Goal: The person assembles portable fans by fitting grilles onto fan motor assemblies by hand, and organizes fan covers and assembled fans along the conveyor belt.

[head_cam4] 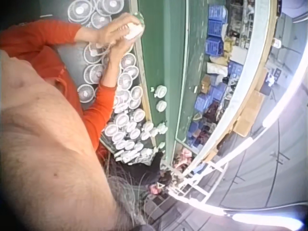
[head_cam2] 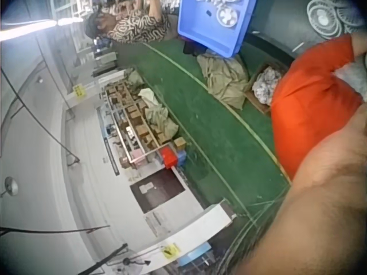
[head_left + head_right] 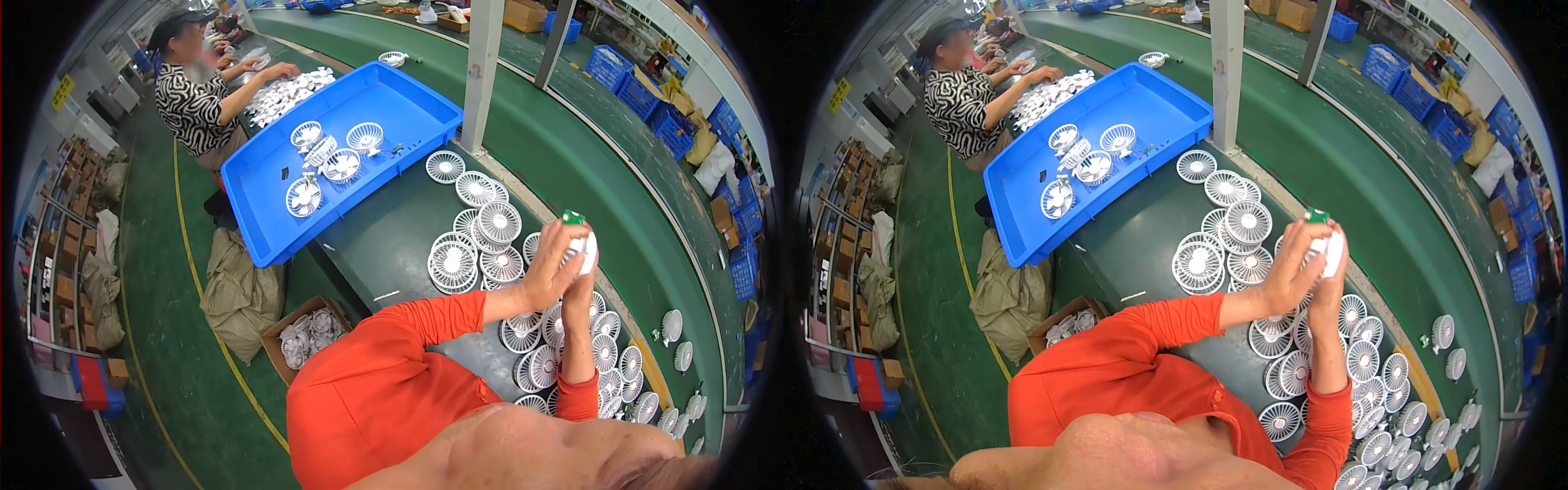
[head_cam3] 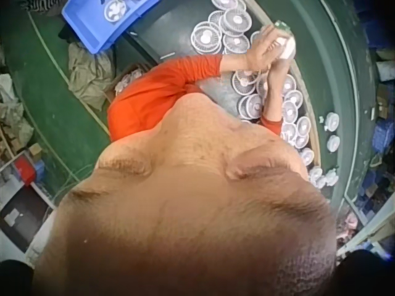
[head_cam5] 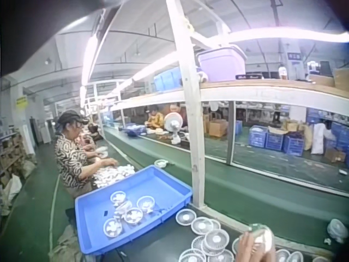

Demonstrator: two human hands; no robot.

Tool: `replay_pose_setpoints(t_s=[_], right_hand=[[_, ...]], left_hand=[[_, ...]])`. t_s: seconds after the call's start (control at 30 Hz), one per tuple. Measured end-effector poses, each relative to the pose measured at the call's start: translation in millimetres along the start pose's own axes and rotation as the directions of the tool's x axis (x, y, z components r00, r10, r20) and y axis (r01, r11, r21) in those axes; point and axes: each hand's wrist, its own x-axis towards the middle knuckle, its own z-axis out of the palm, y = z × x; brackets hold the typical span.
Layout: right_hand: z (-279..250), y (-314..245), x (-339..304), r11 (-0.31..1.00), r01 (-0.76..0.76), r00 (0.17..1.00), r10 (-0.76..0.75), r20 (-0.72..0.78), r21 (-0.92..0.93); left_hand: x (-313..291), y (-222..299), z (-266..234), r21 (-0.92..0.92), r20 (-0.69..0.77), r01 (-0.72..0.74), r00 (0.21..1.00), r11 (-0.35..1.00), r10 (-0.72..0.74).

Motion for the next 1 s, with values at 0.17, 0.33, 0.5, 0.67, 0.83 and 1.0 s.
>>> replay_pose_setpoints(t_s=[0.17, 0.33, 0.5, 0.67, 0.83, 1.0], right_hand=[[3, 19, -1, 0.981, -0.103, 0.99, 0.118, -0.083, 0.167], [-4, 25, 12, 0.924, -0.258, 0.958, 0.282, -0.047, 0.283], [-50, 33, 45, 0.936, -0.107, 0.994, 0.097, -0.047, -0.337], [-145, 72, 43, 0.493, -0.213, 0.965, -0.029, -0.261, -0.843], [-137, 40, 9, 0.354, -0.1, 0.976, -0.149, -0.161, -0.93], [-113, 16, -34, 0.479, -0.019, 0.999, 0.041, 0.001, -0.877]], left_hand=[[-2, -10, 7, 0.082, -0.087, -0.14, 0.985, 0.987, 0.147], [5, -31, 9, 0.182, -0.05, -0.144, 0.987, 0.973, 0.155], [0, -44, -9, 0.339, 0.151, -0.053, 0.989, 0.939, 0.002], [-6, -56, -44, 0.517, 0.268, -0.137, 0.963, 0.845, -0.008], [13, -78, -111, 0.709, 0.173, -0.124, 0.985, 0.694, -0.001], [29, -133, -172, 0.907, -0.037, 0.145, 0.963, 0.394, -0.268]])
